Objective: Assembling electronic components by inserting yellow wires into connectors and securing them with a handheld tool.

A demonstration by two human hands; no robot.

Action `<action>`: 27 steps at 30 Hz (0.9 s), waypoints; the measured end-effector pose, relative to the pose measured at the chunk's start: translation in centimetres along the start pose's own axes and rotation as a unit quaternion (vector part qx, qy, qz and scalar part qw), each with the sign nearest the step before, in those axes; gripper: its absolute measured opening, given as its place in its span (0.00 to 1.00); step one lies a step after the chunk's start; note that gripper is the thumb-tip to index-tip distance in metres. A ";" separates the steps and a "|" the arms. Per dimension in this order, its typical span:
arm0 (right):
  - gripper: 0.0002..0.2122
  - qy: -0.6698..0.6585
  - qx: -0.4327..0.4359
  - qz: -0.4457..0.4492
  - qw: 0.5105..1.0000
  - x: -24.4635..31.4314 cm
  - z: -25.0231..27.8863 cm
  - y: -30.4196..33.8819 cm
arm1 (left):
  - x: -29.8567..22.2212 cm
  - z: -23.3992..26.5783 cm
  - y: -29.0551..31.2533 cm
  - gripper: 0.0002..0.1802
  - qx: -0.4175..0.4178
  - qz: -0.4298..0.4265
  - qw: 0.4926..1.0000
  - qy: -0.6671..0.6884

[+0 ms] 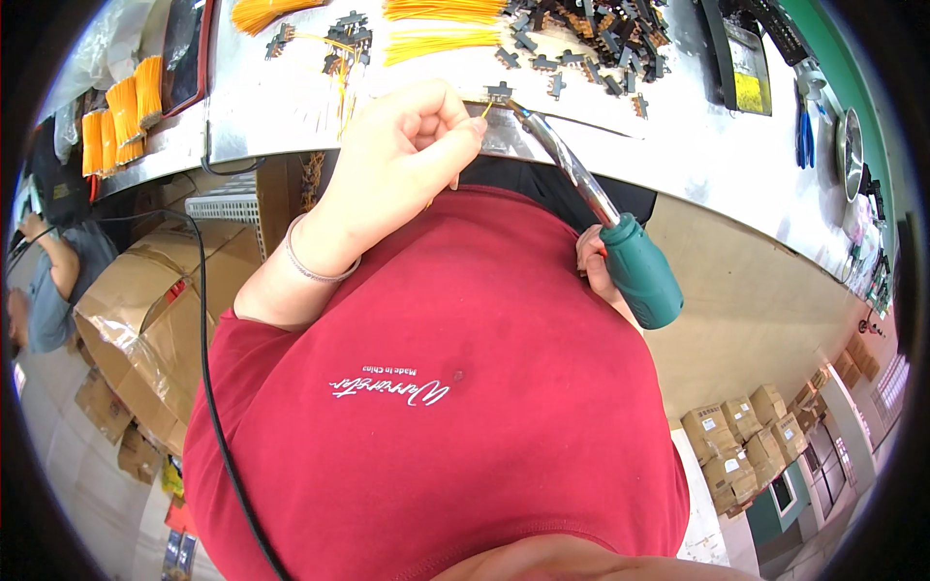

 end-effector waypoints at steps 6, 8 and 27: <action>0.08 0.016 0.019 0.028 0.999 -2.2 -0.9 0.1 | -0.2 0.0 0.0 0.10 -0.003 0.022 1.000 0.006; 0.09 0.013 0.019 0.049 0.999 -2.2 -1.0 0.2 | -0.2 -0.1 0.0 0.10 -0.002 0.022 1.000 0.009; 0.05 0.033 0.071 -0.045 0.996 -0.1 -0.9 -0.8 | 0.1 -0.3 -0.2 0.12 0.006 -0.012 1.000 -0.015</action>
Point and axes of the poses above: each hand's wrist, its own y-axis away from the middle knuckle, its own z-axis out of the back of the hand, x = y × z, the point moved 10 cm from there along -y, towards the middle knuckle, and after that the axes turned 10 degrees about -z, right-handed, at the moved point
